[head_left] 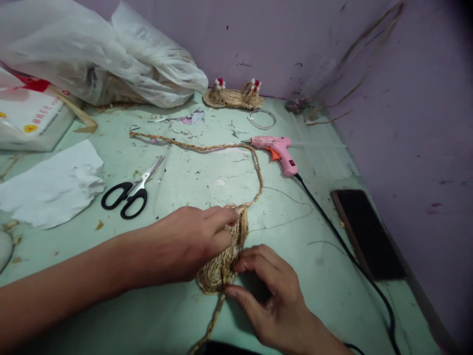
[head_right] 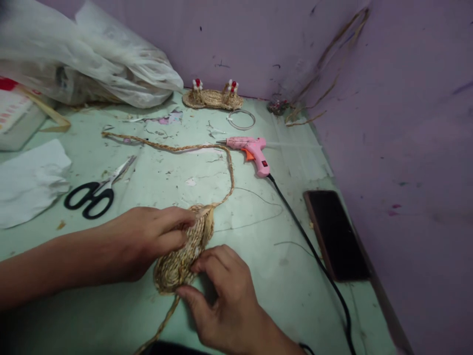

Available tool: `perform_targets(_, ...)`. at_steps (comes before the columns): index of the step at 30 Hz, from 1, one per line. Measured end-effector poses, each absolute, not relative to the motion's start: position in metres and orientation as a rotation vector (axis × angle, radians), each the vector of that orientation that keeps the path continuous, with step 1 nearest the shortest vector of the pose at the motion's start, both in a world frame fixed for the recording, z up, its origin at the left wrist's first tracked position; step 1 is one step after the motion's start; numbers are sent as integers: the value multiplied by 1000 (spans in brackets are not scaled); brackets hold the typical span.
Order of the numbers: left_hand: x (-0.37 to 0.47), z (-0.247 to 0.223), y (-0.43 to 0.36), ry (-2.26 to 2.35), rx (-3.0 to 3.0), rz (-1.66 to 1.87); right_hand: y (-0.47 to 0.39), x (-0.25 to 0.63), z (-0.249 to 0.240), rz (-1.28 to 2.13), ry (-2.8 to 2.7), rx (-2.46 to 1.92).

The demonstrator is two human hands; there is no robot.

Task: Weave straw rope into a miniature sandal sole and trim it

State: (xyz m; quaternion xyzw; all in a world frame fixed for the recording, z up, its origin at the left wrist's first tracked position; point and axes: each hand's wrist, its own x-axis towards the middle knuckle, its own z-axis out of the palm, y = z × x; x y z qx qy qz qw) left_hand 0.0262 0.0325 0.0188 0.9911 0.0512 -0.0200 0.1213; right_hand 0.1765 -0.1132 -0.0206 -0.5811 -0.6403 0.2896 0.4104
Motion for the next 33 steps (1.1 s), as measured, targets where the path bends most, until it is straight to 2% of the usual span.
perform_targets(7, 45, 43, 23, 48, 2934, 9, -112, 171, -20, 773, -1504, -1532)
perform_targets(10, 57, 40, 17, 1, 2933, 187, -109, 172, -16, 786, -1394, -1472)
perform_targets(14, 44, 30, 15, 561, 2809, 417, -106, 176, -11, 819, -1328, -1532)
perform_targets(16, 29, 27, 13, 719, 2655, 344, -106, 178, -11, 825, -1305, -1623)
perform_targets(21, 7, 17, -3, 590, 2427, 74, -118, 189, -7, 758, -1453, -1920)
perform_targets(24, 10, 9, -10, 618, 2456, 34, -131, 199, 2, 543, -1592, -2051)
perform_targets(28, 17, 4, -13, 633, 2590, -11, -140, 201, 14, 242, -1656, -1931)
perform_targets(30, 18, 3, -14, 615, 2652, -51, -136, 196, 12, 316, -1775, -1797)
perform_targets(33, 20, 1, -14, 563, 2739, -86, -127, 187, 2, 599, -1814, -1707)
